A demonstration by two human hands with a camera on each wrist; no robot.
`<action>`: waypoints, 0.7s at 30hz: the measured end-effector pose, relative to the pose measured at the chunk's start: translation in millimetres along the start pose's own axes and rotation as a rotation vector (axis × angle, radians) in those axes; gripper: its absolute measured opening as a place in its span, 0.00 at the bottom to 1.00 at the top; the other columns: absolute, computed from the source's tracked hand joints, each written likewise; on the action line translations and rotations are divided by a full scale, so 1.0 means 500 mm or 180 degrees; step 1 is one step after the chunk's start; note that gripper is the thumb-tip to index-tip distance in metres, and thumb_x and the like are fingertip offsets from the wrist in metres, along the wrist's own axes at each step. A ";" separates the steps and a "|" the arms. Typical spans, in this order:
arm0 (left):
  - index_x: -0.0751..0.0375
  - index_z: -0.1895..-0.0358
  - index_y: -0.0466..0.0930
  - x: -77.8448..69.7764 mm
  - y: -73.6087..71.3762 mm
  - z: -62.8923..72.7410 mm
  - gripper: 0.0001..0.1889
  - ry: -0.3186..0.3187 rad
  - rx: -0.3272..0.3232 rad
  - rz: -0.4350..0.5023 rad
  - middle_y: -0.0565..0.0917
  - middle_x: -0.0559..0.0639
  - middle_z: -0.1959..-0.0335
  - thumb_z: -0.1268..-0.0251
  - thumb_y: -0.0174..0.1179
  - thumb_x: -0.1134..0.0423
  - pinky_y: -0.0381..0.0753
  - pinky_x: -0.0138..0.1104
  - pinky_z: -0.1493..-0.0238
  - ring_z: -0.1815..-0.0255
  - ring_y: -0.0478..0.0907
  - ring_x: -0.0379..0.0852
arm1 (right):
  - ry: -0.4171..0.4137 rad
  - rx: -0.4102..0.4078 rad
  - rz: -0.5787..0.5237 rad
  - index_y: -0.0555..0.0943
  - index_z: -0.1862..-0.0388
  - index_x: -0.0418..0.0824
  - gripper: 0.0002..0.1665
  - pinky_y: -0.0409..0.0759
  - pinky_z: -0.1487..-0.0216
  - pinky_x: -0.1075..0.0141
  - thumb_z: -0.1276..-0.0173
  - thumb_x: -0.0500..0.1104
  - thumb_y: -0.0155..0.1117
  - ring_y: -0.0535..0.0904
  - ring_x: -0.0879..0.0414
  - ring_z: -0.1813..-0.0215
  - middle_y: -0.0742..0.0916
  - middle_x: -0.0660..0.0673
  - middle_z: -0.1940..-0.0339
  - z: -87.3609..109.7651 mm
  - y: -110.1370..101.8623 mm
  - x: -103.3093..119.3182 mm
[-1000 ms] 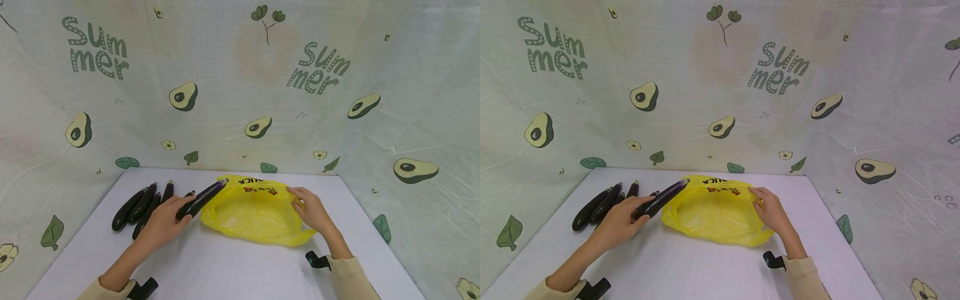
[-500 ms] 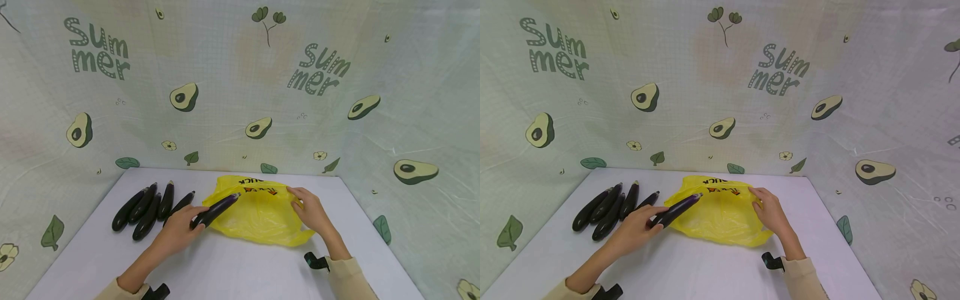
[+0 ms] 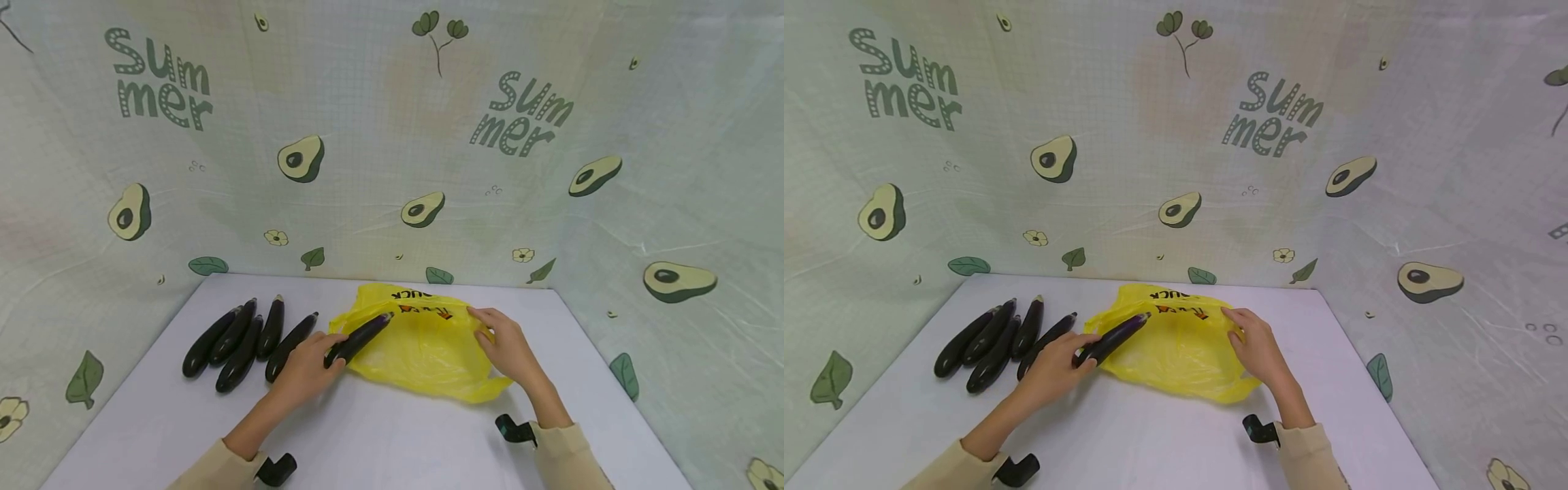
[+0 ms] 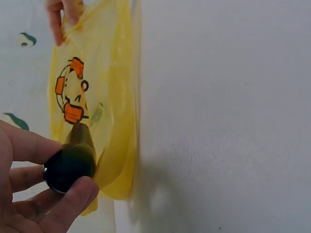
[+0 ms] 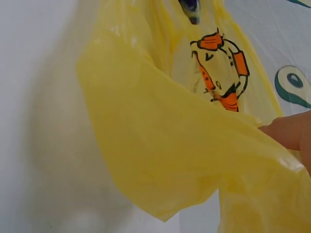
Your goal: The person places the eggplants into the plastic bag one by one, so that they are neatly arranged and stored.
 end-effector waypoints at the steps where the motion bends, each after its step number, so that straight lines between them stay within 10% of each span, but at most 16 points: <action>1: 0.53 0.35 0.85 -0.001 0.001 -0.002 0.23 0.0006 -0.0015 0.0002 0.85 0.51 0.51 0.33 0.73 0.62 0.75 0.37 0.68 0.66 0.74 0.44 | -0.0003 0.0000 -0.0004 0.78 0.27 0.35 0.31 0.83 0.39 0.42 0.28 0.27 0.67 0.83 0.39 0.37 0.84 0.36 0.34 0.000 0.001 0.001; 21: 0.59 0.34 0.84 -0.025 0.027 -0.044 0.23 -0.0083 -0.0063 -0.0134 0.84 0.56 0.47 0.31 0.72 0.62 0.83 0.43 0.52 0.57 0.78 0.47 | -0.0131 0.0000 -0.0079 0.79 0.27 0.38 0.32 0.84 0.41 0.43 0.29 0.27 0.69 0.84 0.41 0.40 0.85 0.37 0.35 0.003 0.017 0.005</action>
Point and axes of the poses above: each hand's wrist, its own z-axis away from the middle knuckle, its own y-axis out of the palm, x = y × z, the point moved 5 cm from there along -z, towards the middle knuckle
